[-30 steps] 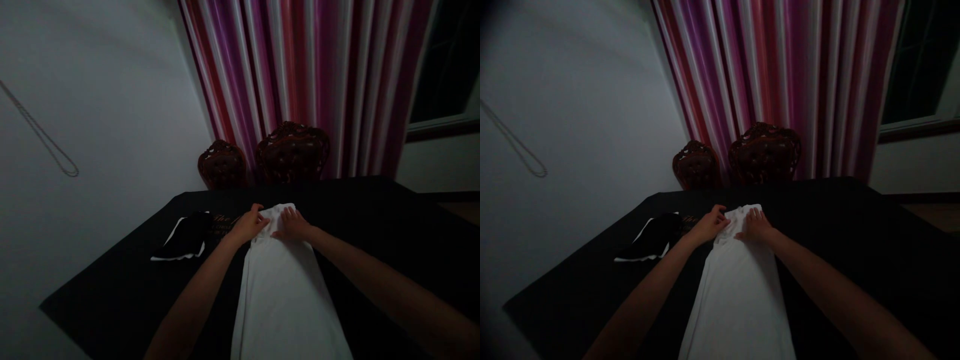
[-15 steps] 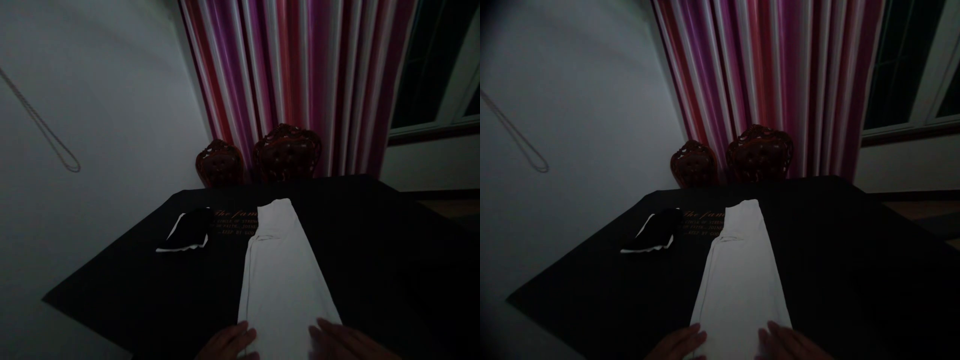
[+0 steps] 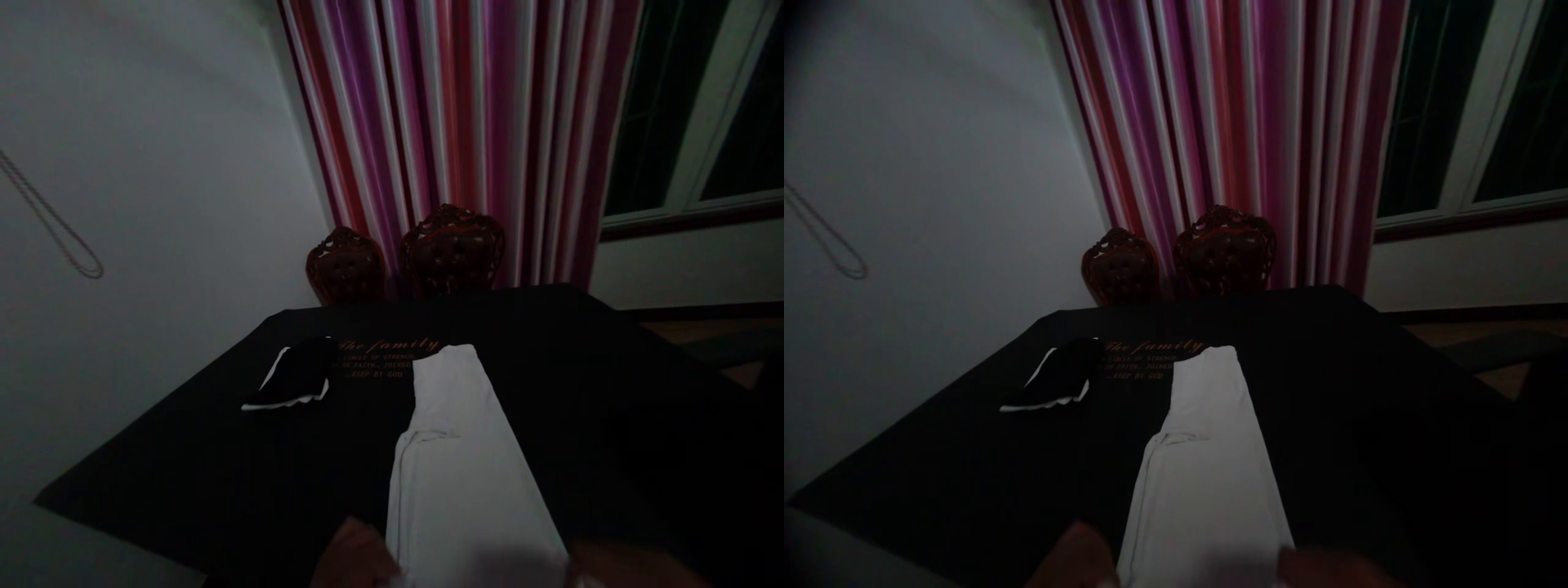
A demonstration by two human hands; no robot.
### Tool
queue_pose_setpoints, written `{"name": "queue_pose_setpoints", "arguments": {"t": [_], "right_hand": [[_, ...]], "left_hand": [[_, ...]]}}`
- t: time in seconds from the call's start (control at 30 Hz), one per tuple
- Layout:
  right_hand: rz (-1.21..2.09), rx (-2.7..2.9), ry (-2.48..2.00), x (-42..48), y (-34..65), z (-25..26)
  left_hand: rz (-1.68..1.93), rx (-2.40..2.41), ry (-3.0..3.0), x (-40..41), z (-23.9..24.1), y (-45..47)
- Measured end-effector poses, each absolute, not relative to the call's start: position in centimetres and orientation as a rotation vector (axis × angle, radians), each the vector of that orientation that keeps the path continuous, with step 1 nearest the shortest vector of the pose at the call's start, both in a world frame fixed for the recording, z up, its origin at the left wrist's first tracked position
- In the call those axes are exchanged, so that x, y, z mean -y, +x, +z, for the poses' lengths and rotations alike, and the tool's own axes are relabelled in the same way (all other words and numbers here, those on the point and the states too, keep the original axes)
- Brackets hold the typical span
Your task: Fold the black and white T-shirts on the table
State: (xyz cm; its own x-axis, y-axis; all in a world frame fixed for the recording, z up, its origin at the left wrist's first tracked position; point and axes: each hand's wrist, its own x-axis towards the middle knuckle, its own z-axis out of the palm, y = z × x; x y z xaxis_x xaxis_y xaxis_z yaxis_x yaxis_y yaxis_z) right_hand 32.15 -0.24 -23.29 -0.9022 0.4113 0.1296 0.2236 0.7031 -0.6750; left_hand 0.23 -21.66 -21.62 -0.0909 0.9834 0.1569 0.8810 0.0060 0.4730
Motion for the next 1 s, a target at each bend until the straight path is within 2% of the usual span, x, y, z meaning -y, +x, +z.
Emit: {"name": "queue_pose_setpoints", "arguments": {"t": [0.1,0.17,0.23,0.37,0.53,0.7,0.77,0.9,1.0], "right_hand": [[0.967,2.554,-0.631,-4.4,28.1,-16.0],[0.748,2.505,-0.765,-8.5,24.5,-12.7],[0.545,2.45,-0.994,-12.1,21.6,-11.6],[0.496,2.54,-1.197,-13.9,20.6,-14.4],[0.575,2.773,-1.308,-9.5,22.2,-19.8],[0.896,2.702,-1.279,-6.7,22.8,-19.7],[1.084,2.615,-1.266,-5.9,24.4,-18.9],[1.828,1.947,-1.066,-4.2,28.8,-17.4],[1.994,1.496,-0.892,-5.1,31.0,-15.0]], "left_hand": [[0.945,-2.254,1.771,15.1,-15.8,0.1],[0.897,-2.372,1.629,11.1,-12.7,0.1],[0.866,-2.43,1.543,8.7,-11.2,0.0],[0.759,-2.506,1.398,8.4,-12.4,-0.4],[0.615,-2.475,1.305,9.0,-15.2,0.2],[0.587,-2.291,1.34,9.6,-16.3,2.7],[0.832,-2.11,1.22,10.4,-16.6,3.5],[1.29,-1.684,0.777,11.4,-16.3,4.7],[1.438,-1.493,0.542,9.3,-14.0,6.6]]}}
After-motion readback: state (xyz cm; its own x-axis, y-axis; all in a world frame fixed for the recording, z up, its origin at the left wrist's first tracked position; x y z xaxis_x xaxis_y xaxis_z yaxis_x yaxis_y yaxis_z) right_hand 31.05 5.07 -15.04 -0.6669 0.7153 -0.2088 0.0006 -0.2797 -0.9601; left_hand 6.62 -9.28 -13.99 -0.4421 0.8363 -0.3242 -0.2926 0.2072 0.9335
